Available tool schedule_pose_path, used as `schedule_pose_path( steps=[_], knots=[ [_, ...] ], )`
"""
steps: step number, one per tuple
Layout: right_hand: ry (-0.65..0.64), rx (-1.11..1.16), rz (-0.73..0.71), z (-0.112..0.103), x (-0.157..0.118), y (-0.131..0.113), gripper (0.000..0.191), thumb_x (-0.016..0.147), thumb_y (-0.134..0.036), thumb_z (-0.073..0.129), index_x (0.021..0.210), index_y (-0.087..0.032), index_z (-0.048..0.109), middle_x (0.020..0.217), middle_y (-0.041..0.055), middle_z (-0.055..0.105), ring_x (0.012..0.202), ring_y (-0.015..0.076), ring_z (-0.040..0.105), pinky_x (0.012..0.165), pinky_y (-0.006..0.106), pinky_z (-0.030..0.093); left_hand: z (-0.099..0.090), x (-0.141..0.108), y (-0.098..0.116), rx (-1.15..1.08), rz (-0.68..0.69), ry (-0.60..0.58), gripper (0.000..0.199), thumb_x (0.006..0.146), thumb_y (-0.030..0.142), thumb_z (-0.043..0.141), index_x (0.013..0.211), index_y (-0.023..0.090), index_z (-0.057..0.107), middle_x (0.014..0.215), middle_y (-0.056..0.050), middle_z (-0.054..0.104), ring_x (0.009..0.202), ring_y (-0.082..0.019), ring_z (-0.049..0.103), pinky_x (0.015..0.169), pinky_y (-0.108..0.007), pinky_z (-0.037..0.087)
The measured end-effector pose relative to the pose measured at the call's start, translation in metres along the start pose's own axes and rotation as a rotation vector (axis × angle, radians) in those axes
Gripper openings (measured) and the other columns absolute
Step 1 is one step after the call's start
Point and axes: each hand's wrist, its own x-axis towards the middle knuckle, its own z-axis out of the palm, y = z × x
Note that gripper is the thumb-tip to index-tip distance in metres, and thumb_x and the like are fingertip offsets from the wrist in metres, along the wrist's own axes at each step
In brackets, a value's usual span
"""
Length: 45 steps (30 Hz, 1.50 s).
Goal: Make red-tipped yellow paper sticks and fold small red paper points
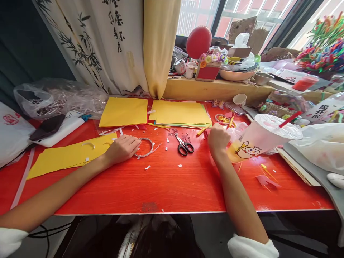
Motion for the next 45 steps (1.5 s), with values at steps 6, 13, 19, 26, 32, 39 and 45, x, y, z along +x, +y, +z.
schedule_pose_path(
  steps=[6,13,19,26,32,39,45],
  knots=[
    [0.275,0.116,-0.108,-0.004,-0.001,-0.002,0.04,0.096,-0.022,0.02,0.11,-0.011,0.056,0.097,0.0161,0.061,0.089,0.0251,0.058,0.065,0.032,0.035,0.001,0.0,-0.001,-0.037,-0.033,0.006,0.022,0.088,0.019,0.039,0.095,0.013,0.059,0.085,-0.008,0.062,0.077,-0.019,0.054,0.069,-0.033,0.039],
    [0.321,0.492,0.023,-0.009,-0.009,-0.016,0.037,0.094,-0.042,0.029,0.108,-0.015,0.05,0.067,0.0048,0.06,0.059,0.017,0.056,0.055,0.027,0.035,-0.002,0.002,0.0,-0.2,0.206,0.07,0.025,0.09,0.031,0.039,0.088,0.016,0.059,0.085,-0.007,0.064,0.084,-0.016,0.058,0.078,-0.031,0.042],
    [-0.062,1.381,0.051,-0.018,-0.027,-0.042,0.031,0.085,-0.05,0.045,0.089,-0.02,0.044,0.055,-0.004,0.05,0.038,0.0096,0.045,0.038,0.021,0.033,-0.002,0.002,0.001,-0.17,0.227,-0.012,0.029,0.09,0.03,0.037,0.074,0.016,0.056,0.073,-0.005,0.06,0.07,-0.014,0.054,0.071,-0.029,0.041],
    [-0.434,1.638,0.059,-0.027,-0.056,-0.073,0.03,0.073,-0.035,0.062,0.098,-0.019,0.056,0.074,-0.0017,0.058,0.068,0.011,0.057,0.062,0.022,0.046,-0.002,0.002,0.0,-0.085,0.139,-0.004,0.028,0.088,0.03,0.039,0.068,0.018,0.054,0.066,-0.003,0.057,0.062,-0.016,0.051,0.059,-0.031,0.038],
    [-0.632,1.719,0.028,-0.034,-0.073,-0.081,0.04,0.073,-0.027,0.061,0.113,-0.028,0.054,0.078,-0.0043,0.055,0.064,0.0075,0.053,0.053,0.017,0.041,-0.004,-0.001,0.0,-0.121,0.133,0.046,0.029,0.086,0.034,0.043,0.064,0.018,0.054,0.063,-0.002,0.057,0.06,-0.016,0.053,0.056,-0.03,0.035],
    [-0.579,1.757,0.08,-0.031,-0.073,-0.08,0.024,0.075,-0.024,0.059,0.098,-0.021,0.066,0.104,0.0025,0.063,0.08,0.0098,0.059,0.062,0.018,0.049,-0.024,0.006,-0.01,-0.403,-0.195,0.001,0.039,0.093,0.037,0.031,0.074,0.016,0.057,0.085,-0.004,0.063,0.071,-0.013,0.057,0.063,-0.027,0.039],
    [-0.602,1.568,-0.032,-0.047,-0.084,-0.086,0.04,0.08,-0.038,0.056,0.115,-0.02,0.06,0.113,0.0067,0.06,0.069,0.0131,0.062,0.059,0.028,0.054,-0.036,0.006,-0.032,-0.752,-0.725,-0.207,0.035,0.088,0.048,0.038,0.088,0.018,0.056,0.091,-0.003,0.062,0.082,-0.015,0.057,0.072,-0.026,0.042]
  ],
)
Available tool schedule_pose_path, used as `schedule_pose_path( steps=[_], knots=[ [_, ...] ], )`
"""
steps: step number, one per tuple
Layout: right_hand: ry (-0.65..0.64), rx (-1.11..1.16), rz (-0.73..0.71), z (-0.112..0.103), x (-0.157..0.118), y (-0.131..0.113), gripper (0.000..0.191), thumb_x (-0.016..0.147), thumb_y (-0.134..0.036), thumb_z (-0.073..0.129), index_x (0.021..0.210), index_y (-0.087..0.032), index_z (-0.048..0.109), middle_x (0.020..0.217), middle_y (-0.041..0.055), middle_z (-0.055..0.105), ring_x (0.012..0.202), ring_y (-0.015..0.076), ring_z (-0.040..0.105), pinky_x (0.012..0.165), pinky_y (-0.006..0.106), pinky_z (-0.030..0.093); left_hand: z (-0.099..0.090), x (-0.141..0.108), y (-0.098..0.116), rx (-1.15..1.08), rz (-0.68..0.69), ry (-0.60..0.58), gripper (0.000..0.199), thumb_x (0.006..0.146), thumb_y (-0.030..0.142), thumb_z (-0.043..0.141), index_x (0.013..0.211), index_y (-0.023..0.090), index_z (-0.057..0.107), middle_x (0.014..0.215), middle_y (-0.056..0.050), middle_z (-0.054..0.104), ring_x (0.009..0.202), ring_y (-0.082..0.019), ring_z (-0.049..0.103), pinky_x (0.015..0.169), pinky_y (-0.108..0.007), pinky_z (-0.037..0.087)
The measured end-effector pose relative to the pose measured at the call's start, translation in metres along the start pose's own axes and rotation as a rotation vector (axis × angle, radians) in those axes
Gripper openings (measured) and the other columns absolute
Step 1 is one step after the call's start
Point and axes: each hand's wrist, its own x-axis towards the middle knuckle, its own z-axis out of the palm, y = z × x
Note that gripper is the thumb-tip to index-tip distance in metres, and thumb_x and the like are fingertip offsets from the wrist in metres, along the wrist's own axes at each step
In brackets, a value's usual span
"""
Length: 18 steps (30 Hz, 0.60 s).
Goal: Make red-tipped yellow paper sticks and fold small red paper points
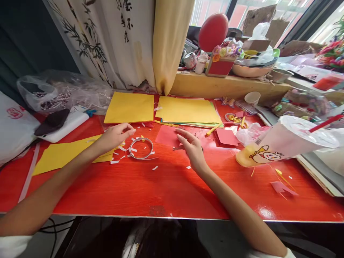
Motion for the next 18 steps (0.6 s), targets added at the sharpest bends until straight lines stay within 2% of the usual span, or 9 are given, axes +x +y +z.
schedule_pose_path(
  steps=[2,5,6,8,10,11,13,15,18],
  knots=[
    [-0.003,-0.153,-0.09,0.001,0.001,0.003,0.04,0.083,-0.039,0.052,0.118,-0.019,0.057,0.115,0.0081,0.059,0.081,0.0179,0.064,0.069,0.034,0.055,0.007,0.0,-0.009,0.16,0.03,-0.045,0.034,0.083,0.048,0.045,0.089,0.017,0.057,0.094,-0.006,0.06,0.088,-0.019,0.055,0.077,-0.03,0.041],
    [-0.007,-0.508,-0.282,-0.004,0.009,0.016,0.035,0.086,-0.032,0.048,0.117,-0.018,0.056,0.12,0.0115,0.056,0.109,0.025,0.055,0.09,0.043,0.047,0.018,-0.002,-0.015,0.314,0.106,-0.098,0.023,0.084,0.034,0.044,0.083,0.016,0.057,0.088,-0.006,0.06,0.087,-0.02,0.054,0.076,-0.031,0.04],
    [-0.008,-0.647,-0.332,-0.006,0.012,0.021,0.034,0.086,-0.029,0.049,0.117,-0.016,0.057,0.127,0.0142,0.051,0.118,0.0283,0.049,0.096,0.046,0.042,0.02,-0.003,-0.014,0.335,0.109,-0.091,0.02,0.084,0.03,0.042,0.081,0.016,0.056,0.086,-0.006,0.06,0.084,-0.02,0.055,0.073,-0.03,0.039],
    [0.034,-0.882,-0.424,-0.01,0.017,0.03,0.037,0.085,-0.025,0.051,0.12,-0.013,0.055,0.143,0.0185,0.031,0.134,0.0352,0.027,0.104,0.052,0.031,0.018,-0.004,-0.01,0.333,0.08,-0.042,0.02,0.084,0.028,0.039,0.081,0.017,0.055,0.081,-0.004,0.062,0.077,-0.018,0.056,0.067,-0.029,0.038],
    [0.076,-1.004,-0.492,-0.012,0.019,0.034,0.041,0.086,-0.026,0.05,0.126,-0.013,0.05,0.15,0.0179,0.011,0.138,0.0371,0.008,0.107,0.054,0.025,0.013,-0.006,-0.004,0.312,0.05,0.017,0.021,0.086,0.031,0.038,0.082,0.018,0.054,0.078,-0.003,0.063,0.072,-0.017,0.057,0.064,-0.028,0.037],
    [0.075,-1.02,-0.512,-0.012,0.019,0.034,0.042,0.088,-0.027,0.048,0.128,-0.014,0.047,0.151,0.0174,0.007,0.139,0.0362,0.007,0.106,0.053,0.026,0.011,-0.006,-0.003,0.322,0.048,0.044,0.021,0.086,0.032,0.038,0.083,0.019,0.054,0.079,-0.003,0.063,0.072,-0.017,0.057,0.064,-0.028,0.036],
    [0.02,-1.003,-0.543,-0.009,0.016,0.033,0.04,0.09,-0.03,0.045,0.127,-0.015,0.046,0.15,0.018,0.012,0.138,0.0329,0.015,0.105,0.05,0.031,0.01,-0.007,-0.001,0.38,0.071,0.046,0.023,0.086,0.037,0.04,0.083,0.018,0.054,0.083,-0.004,0.063,0.078,-0.019,0.058,0.063,-0.028,0.035],
    [-0.054,-0.982,-0.601,-0.004,0.012,0.032,0.036,0.09,-0.031,0.045,0.123,-0.016,0.048,0.146,0.0182,0.023,0.135,0.0292,0.026,0.104,0.047,0.035,0.013,-0.007,-0.003,0.431,0.07,-0.019,0.023,0.084,0.037,0.042,0.081,0.018,0.053,0.085,-0.005,0.063,0.081,-0.021,0.058,0.06,-0.028,0.033],
    [-0.148,-0.991,-0.718,0.004,0.006,0.032,0.029,0.091,-0.028,0.044,0.116,-0.017,0.05,0.139,0.0168,0.036,0.131,0.0265,0.033,0.104,0.046,0.035,0.02,-0.007,-0.006,0.416,0.029,-0.1,0.016,0.08,0.028,0.043,0.074,0.017,0.052,0.081,-0.005,0.063,0.075,-0.019,0.058,0.056,-0.028,0.031]
  ],
)
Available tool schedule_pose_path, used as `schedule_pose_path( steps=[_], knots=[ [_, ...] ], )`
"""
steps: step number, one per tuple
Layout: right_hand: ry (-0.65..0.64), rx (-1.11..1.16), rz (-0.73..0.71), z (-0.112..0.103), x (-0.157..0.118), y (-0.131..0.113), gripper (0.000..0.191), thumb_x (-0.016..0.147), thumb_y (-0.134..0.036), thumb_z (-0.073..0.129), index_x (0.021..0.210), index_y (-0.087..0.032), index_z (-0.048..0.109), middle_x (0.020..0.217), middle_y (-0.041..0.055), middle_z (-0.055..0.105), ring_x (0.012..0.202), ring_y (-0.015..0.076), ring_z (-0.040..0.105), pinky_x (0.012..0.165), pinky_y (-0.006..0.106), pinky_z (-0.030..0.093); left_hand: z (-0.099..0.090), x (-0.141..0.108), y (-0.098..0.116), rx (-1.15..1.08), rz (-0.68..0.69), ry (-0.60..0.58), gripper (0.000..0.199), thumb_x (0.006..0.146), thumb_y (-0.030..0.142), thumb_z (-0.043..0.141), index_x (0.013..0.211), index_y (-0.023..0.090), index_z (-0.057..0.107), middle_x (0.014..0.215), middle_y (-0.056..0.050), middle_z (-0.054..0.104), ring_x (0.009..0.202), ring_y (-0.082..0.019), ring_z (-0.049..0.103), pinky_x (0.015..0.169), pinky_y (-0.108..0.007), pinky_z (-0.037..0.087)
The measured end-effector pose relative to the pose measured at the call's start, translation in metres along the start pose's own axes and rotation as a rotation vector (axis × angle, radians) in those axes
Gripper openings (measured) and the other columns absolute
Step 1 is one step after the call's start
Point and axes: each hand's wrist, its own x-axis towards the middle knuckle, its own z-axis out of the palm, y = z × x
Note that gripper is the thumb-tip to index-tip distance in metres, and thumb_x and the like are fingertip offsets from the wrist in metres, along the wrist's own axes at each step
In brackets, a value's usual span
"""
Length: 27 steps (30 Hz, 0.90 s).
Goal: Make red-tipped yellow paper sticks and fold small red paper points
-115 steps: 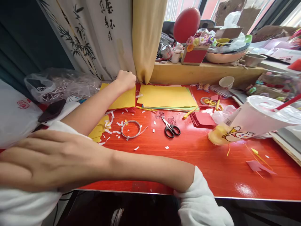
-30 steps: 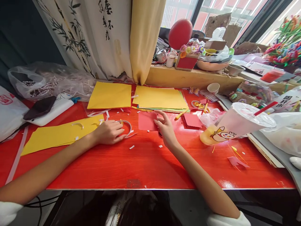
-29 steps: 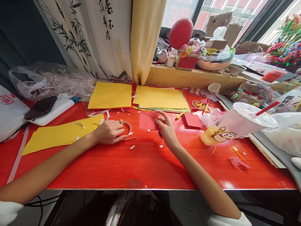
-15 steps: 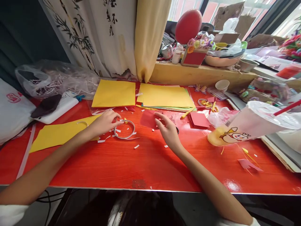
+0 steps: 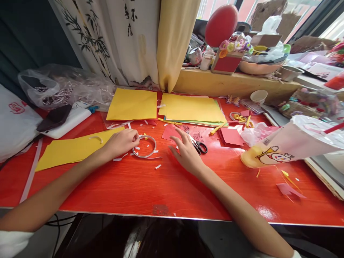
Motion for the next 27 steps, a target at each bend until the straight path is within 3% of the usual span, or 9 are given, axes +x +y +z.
schedule_pose_path(
  steps=[7,11,15,18,23,27],
  knots=[
    [-0.032,0.051,-0.055,0.009,-0.004,-0.003,0.023,0.091,-0.027,0.043,0.109,-0.018,0.054,0.129,0.0146,0.047,0.122,0.025,0.042,0.102,0.046,0.038,-0.012,0.0,0.001,-0.298,-0.121,0.055,0.009,0.077,0.026,0.048,0.078,0.018,0.051,0.075,-0.001,0.062,0.067,-0.014,0.056,0.059,-0.025,0.036],
    [-0.059,0.093,-0.049,0.011,-0.003,-0.006,0.026,0.091,-0.028,0.044,0.114,-0.017,0.052,0.123,0.0148,0.052,0.118,0.0238,0.047,0.099,0.042,0.042,-0.01,0.001,-0.003,-0.135,0.002,0.1,0.023,0.084,0.039,0.045,0.092,0.018,0.053,0.092,-0.005,0.058,0.084,-0.018,0.055,0.067,-0.027,0.037],
    [-0.081,0.097,-0.076,0.009,-0.002,-0.009,0.029,0.091,-0.025,0.044,0.117,-0.015,0.05,0.123,0.0143,0.052,0.117,0.0232,0.047,0.1,0.04,0.042,-0.006,0.001,-0.008,-0.092,0.219,-0.124,0.035,0.086,0.051,0.039,0.093,0.02,0.054,0.095,-0.004,0.052,0.076,-0.015,0.052,0.063,-0.025,0.035],
    [-0.068,0.085,-0.086,0.008,-0.002,-0.008,0.029,0.091,-0.025,0.044,0.117,-0.013,0.051,0.123,0.0147,0.052,0.118,0.0233,0.046,0.101,0.04,0.041,-0.012,0.0,-0.009,-0.075,0.333,-0.23,0.031,0.088,0.047,0.039,0.089,0.019,0.053,0.091,-0.003,0.052,0.071,-0.013,0.05,0.059,-0.023,0.031],
    [-0.07,0.078,-0.087,0.01,-0.004,-0.002,0.029,0.09,-0.025,0.045,0.117,-0.014,0.05,0.122,0.0145,0.053,0.117,0.0235,0.047,0.1,0.04,0.041,-0.011,0.001,-0.011,0.115,0.428,-0.073,0.019,0.09,0.028,0.037,0.084,0.018,0.053,0.08,-0.004,0.052,0.068,-0.015,0.048,0.058,-0.026,0.028],
    [-0.063,0.094,-0.08,0.012,-0.003,-0.001,0.028,0.09,-0.025,0.044,0.117,-0.017,0.05,0.121,0.0138,0.054,0.116,0.0236,0.048,0.098,0.042,0.042,-0.001,0.007,-0.012,-0.204,0.269,0.053,0.024,0.092,0.029,0.03,0.088,0.017,0.051,0.094,-0.006,0.054,0.07,-0.012,0.05,0.061,-0.025,0.034]
  ],
)
